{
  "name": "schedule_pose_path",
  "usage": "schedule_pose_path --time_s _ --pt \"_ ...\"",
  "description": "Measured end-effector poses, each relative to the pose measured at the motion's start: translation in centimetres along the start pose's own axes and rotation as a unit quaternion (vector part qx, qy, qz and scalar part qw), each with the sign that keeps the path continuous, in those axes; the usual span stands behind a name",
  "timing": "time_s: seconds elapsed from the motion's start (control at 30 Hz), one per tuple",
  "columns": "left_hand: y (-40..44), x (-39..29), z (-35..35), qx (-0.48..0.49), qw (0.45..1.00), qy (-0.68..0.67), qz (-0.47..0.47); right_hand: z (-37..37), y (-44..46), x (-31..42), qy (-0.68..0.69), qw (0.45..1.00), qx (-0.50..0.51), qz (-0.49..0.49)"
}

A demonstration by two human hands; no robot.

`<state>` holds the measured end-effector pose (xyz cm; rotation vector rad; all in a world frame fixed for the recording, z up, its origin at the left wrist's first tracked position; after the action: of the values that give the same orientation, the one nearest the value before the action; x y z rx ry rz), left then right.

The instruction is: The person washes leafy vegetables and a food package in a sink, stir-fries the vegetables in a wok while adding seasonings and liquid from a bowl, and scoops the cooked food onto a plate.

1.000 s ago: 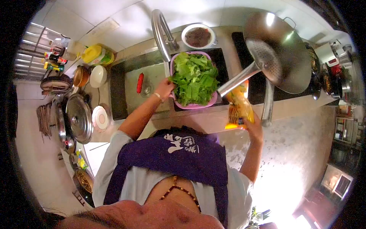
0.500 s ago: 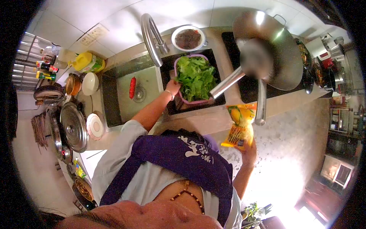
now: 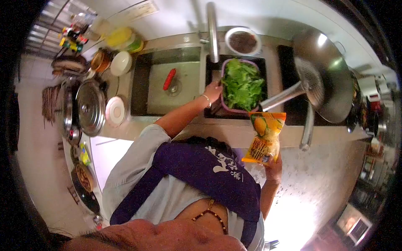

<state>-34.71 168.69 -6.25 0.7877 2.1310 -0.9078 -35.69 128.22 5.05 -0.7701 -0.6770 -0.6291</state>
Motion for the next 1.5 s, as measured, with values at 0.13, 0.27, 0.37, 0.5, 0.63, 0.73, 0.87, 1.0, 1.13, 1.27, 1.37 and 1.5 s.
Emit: schedule_pose_path --time_s 0.13,0.27,0.37,0.5,0.63,0.73,0.87,1.0,1.13,1.27,1.37,1.5 --pt "-3.6 0.5 -1.9 0.026 0.962 -0.272 -0.003 4.4 3.9 -1.5 -0.018 0.993 0.113 0.034" --pt "-7.2 0.0 -8.4 0.167 0.929 -0.29 0.155 13.7 9.4 -4.6 -0.057 0.975 0.199 0.078" --pt "-10.4 0.6 -14.7 0.286 0.768 -0.572 0.037 18.6 14.5 -9.0 -0.081 0.957 0.233 0.151" --pt "-9.0 10.3 -19.9 0.233 0.736 -0.634 -0.05 26.5 18.5 -13.6 -0.099 0.933 0.227 0.26" --pt "-9.1 15.7 -23.9 0.187 0.815 -0.546 -0.051 28.4 23.2 -20.2 -0.087 0.959 0.144 0.226" --pt "-7.8 21.1 -22.9 0.167 0.858 -0.462 -0.149 26.9 26.5 -26.0 -0.205 0.959 0.055 0.186" --pt "-5.7 25.5 -20.6 0.114 0.888 -0.347 -0.278 24.6 30.0 -31.6 -0.393 0.912 -0.03 0.117" --pt "-2.6 29.1 -18.9 0.111 0.924 -0.273 -0.243 23.9 30.5 -35.2 -0.283 0.954 -0.026 0.1" --pt "-1.8 29.0 -19.4 0.097 0.92 -0.236 -0.298 18.0 32.6 -41.0 -0.3 0.926 -0.1 0.206" --pt "-2.1 27.6 -21.0 0.169 0.901 -0.246 -0.315 15.9 33.5 -41.4 -0.308 0.91 -0.133 0.245" --pt "-1.5 30.4 -19.2 0.191 0.892 -0.291 -0.288 16.6 33.6 -40.5 -0.31 0.913 -0.128 0.231" --pt "-2.2 30.9 -18.9 0.24 0.849 -0.34 -0.325 18.6 32.7 -38.8 -0.267 0.928 -0.066 0.251"
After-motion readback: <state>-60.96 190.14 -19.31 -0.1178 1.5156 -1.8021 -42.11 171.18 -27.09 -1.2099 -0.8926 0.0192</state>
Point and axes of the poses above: each hand's wrist, its own y-axis towards the middle knuckle, its own z-axis out of the palm, x = y × z, the point moved 5 cm from there along y, towards the middle knuckle, and after that the axes turned 7 degrees about y, right-handed, at the moved point
